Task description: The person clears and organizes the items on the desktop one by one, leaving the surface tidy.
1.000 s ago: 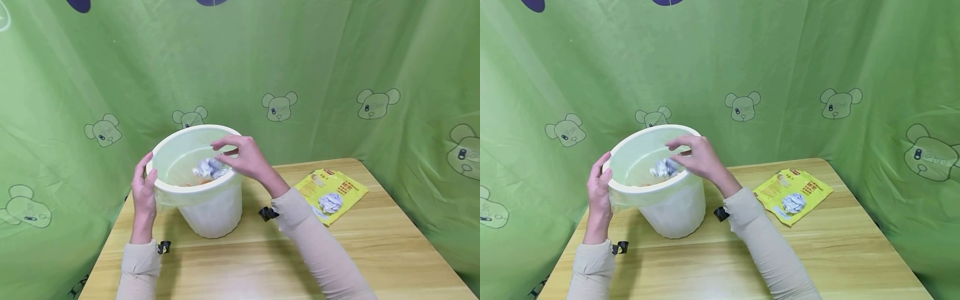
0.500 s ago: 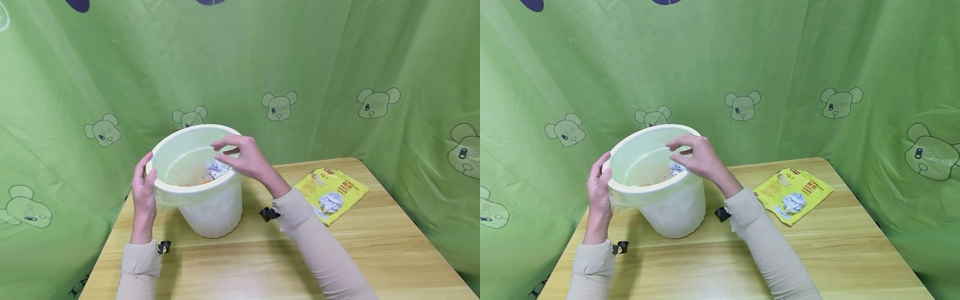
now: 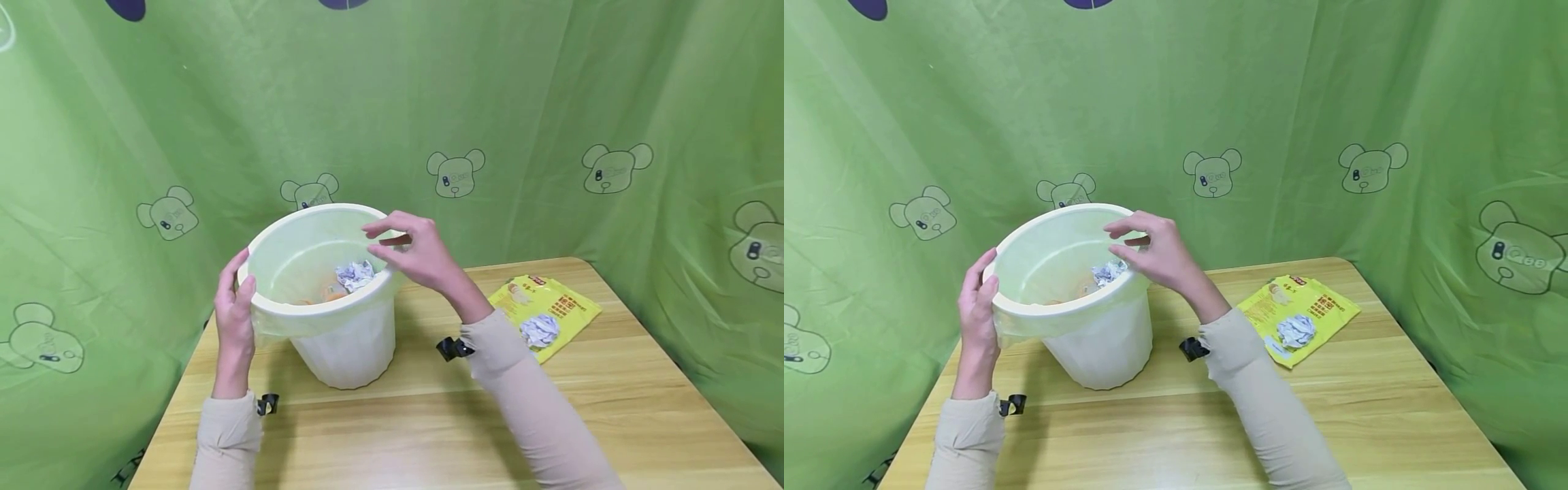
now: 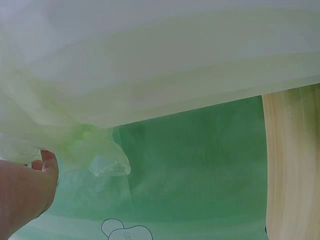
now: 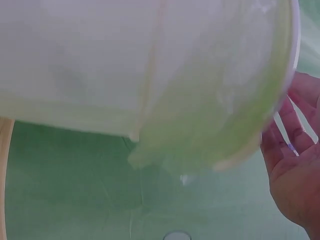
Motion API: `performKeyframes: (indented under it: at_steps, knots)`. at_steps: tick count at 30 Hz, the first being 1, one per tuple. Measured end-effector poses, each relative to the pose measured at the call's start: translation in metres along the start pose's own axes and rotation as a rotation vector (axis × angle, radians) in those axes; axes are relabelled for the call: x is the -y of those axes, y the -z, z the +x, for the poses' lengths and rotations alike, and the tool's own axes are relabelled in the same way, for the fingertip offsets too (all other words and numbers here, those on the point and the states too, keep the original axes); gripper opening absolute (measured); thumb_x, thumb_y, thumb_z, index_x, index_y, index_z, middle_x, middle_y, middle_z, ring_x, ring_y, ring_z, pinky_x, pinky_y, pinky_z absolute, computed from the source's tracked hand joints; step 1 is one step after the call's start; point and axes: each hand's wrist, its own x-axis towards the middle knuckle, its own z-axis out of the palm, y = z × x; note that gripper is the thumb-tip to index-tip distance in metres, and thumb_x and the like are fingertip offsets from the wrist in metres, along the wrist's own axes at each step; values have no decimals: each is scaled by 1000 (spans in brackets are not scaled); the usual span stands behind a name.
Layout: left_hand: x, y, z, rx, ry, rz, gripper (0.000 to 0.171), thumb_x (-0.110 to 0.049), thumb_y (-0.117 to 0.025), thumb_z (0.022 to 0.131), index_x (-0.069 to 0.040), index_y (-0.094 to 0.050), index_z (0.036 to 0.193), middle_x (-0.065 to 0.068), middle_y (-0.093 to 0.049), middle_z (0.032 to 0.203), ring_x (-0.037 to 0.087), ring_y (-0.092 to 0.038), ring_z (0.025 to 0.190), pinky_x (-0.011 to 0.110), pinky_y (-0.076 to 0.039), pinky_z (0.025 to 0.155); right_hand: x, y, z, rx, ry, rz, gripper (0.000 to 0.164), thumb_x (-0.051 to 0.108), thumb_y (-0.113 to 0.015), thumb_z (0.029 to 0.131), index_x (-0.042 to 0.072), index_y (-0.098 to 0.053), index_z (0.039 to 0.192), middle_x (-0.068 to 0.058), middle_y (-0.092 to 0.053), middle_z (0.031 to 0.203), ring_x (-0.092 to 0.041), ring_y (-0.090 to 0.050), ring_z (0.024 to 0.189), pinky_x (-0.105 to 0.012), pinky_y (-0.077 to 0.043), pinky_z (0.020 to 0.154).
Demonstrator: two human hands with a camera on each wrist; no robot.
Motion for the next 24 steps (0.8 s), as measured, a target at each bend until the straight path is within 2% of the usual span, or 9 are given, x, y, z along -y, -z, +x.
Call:
performKeyframes:
  at_steps: [8, 12, 16, 19, 24]
  knots:
    - [1, -2, 1, 13, -2, -12, 49, -28, -60, 98, -24, -57, 147, 10, -56, 142, 34, -63, 107, 27, -66, 82, -15, 43, -25, -38, -93, -59, 36, 13, -78, 92, 8, -71, 128, -10, -68, 124, -25, -67, 115, -37, -60, 103]
    - [1, -2, 0, 8, -2, -13, 50, -29, -61, 98, -23, -56, 147, 10, -56, 143, 33, -62, 109, 26, -65, 83, -30, 67, -41, -31, -161, -106, 44, 16, -77, 94, 10, -67, 136, -10, -66, 131, -27, -64, 121, -45, -54, 112]
    - [1, -1, -1, 1, 0, -16, 49, -29, -60, 98, -23, -56, 147, 9, -55, 142, 32, -62, 110, 25, -65, 84, -47, 88, -63, -32, -241, -160, 49, 18, -76, 94, 11, -63, 141, -11, -64, 135, -30, -61, 125, -51, -49, 116]
    - [1, 0, -1, 3, -6, -22, 49, -29, -60, 98, -22, -57, 147, 10, -56, 142, 32, -62, 109, 24, -65, 83, -61, 101, -82, -38, -306, -193, 49, 21, -76, 95, 13, -62, 142, -9, -63, 136, -30, -59, 127, -50, -48, 117]
    - [1, -1, 0, 5, -23, -44, 50, -26, -59, 98, -18, -56, 147, 11, -55, 143, 30, -61, 112, 24, -64, 86, -85, 121, -115, -16, -366, -258, 52, 26, -72, 99, 10, -57, 146, -16, -60, 139, -36, -55, 131, -58, -45, 116]
